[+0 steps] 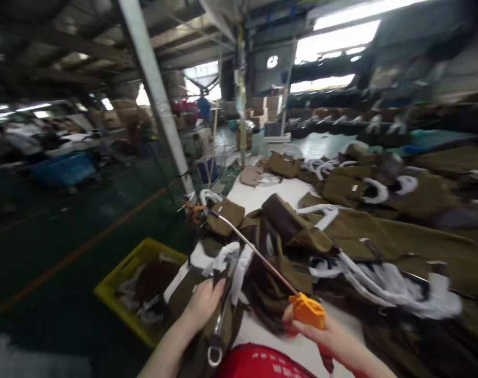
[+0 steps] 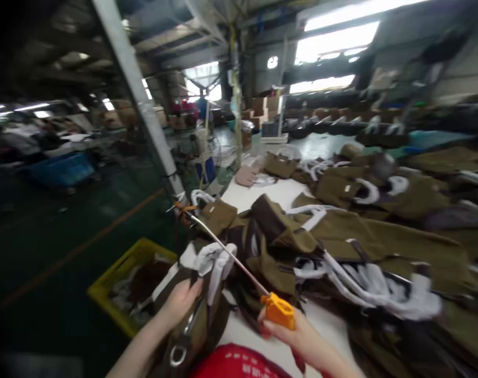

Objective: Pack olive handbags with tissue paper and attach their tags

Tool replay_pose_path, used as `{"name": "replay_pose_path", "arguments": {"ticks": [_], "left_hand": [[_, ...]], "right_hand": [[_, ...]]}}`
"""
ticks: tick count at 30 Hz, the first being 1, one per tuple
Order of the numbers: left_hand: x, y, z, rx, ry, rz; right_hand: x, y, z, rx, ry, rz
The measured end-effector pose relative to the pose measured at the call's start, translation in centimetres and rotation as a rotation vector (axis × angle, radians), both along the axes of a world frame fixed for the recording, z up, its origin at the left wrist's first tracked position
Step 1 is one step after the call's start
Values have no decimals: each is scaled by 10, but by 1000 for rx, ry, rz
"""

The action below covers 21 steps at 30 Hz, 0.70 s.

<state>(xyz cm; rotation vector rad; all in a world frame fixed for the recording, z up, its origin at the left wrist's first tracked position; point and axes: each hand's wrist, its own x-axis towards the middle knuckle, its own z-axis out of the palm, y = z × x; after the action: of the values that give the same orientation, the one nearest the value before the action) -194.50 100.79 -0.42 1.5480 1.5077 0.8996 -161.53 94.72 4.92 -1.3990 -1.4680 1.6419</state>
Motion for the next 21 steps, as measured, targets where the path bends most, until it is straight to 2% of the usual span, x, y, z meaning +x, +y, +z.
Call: {"name": "replay_pose_path", "arguments": {"ticks": [2, 4, 6, 9, 11, 13, 15, 17, 19, 21], "left_hand": [[-3, -23, 4, 35, 79, -90], [3, -39, 4, 18, 137, -93], [10, -52, 2, -19, 159, -89], [11, -68, 0, -111, 93, -41], [2, -75, 1, -223, 1, -16], [-15, -81, 3, -315, -58, -44], [-39, -85, 4, -357, 32, -33], [-69, -89, 3, -389, 216, 101], [-103, -95, 1, -412, 377, 327], [-134, -102, 2, -393, 451, 542]], "right_hand": [[-19, 12, 1, -69, 102, 29], [-37, 20, 4, -127, 95, 58], [-52, 29, 3, -121, 84, 162], [-68, 41, -4, -79, 222, 367], [-74, 45, -8, -57, 342, 474], [-79, 45, -8, -57, 424, 560], [-82, 39, -2, -70, 447, 622], [-82, 30, 6, -77, 425, 648], [-81, 21, 10, -75, 376, 613], [-81, 15, 7, -66, 298, 591]]}}
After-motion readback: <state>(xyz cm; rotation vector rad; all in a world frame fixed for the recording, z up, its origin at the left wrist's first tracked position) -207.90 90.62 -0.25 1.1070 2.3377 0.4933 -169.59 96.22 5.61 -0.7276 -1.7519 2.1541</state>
